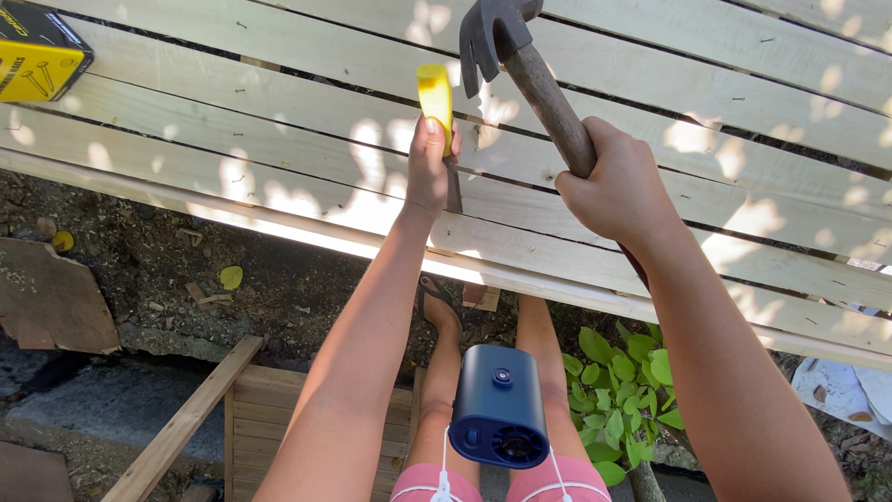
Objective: The person uses a yellow-handled pry bar and a claw hammer to pull nails out of wooden slats on an outdoor frame. They work along the slats, repositioning the pry bar under nail heads, levering nails loose, and at times using a wood block for leverage, moving between nails one at a time.
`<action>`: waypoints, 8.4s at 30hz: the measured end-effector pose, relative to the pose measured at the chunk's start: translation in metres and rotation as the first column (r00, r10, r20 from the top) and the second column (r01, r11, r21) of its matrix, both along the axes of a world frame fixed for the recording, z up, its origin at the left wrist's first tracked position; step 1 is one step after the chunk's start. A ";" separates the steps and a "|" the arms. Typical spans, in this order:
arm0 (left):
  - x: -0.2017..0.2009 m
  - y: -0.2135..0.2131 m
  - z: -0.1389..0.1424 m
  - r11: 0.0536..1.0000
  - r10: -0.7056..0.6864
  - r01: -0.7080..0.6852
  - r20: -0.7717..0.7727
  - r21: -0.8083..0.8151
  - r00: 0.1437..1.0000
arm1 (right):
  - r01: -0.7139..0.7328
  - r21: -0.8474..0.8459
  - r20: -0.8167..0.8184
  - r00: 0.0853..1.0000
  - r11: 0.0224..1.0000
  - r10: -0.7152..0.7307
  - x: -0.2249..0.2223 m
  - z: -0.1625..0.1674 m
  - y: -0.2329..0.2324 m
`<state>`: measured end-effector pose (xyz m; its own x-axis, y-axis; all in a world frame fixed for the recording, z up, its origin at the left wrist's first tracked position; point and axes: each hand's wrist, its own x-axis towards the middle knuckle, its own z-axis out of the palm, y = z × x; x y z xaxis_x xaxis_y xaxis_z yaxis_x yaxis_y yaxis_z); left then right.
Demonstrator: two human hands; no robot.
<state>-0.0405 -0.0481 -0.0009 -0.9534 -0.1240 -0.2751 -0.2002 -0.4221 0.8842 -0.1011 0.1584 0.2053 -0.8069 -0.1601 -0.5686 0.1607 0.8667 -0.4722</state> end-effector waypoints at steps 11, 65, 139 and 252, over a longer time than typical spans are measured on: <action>0.021 0.025 0.002 0.966 -0.243 0.225 -0.155 -0.127 0.957 | -0.147 0.124 -0.012 0.989 0.981 0.149 0.001 0.022 -0.006; 0.031 0.023 0.009 0.908 -0.282 0.211 -0.156 -0.361 0.947 | 0.193 0.299 -0.442 0.896 0.935 -0.044 0.046 -0.188 0.032; 0.147 -0.066 -0.021 -0.010 -0.526 0.064 0.059 -0.998 0.848 | -0.280 0.246 -0.543 0.753 0.928 0.372 0.188 -0.196 -0.063; 0.127 -0.062 -0.023 0.101 -0.578 0.127 0.046 -0.987 0.815 | -0.272 0.244 -0.572 0.735 0.931 0.365 0.188 -0.200 -0.064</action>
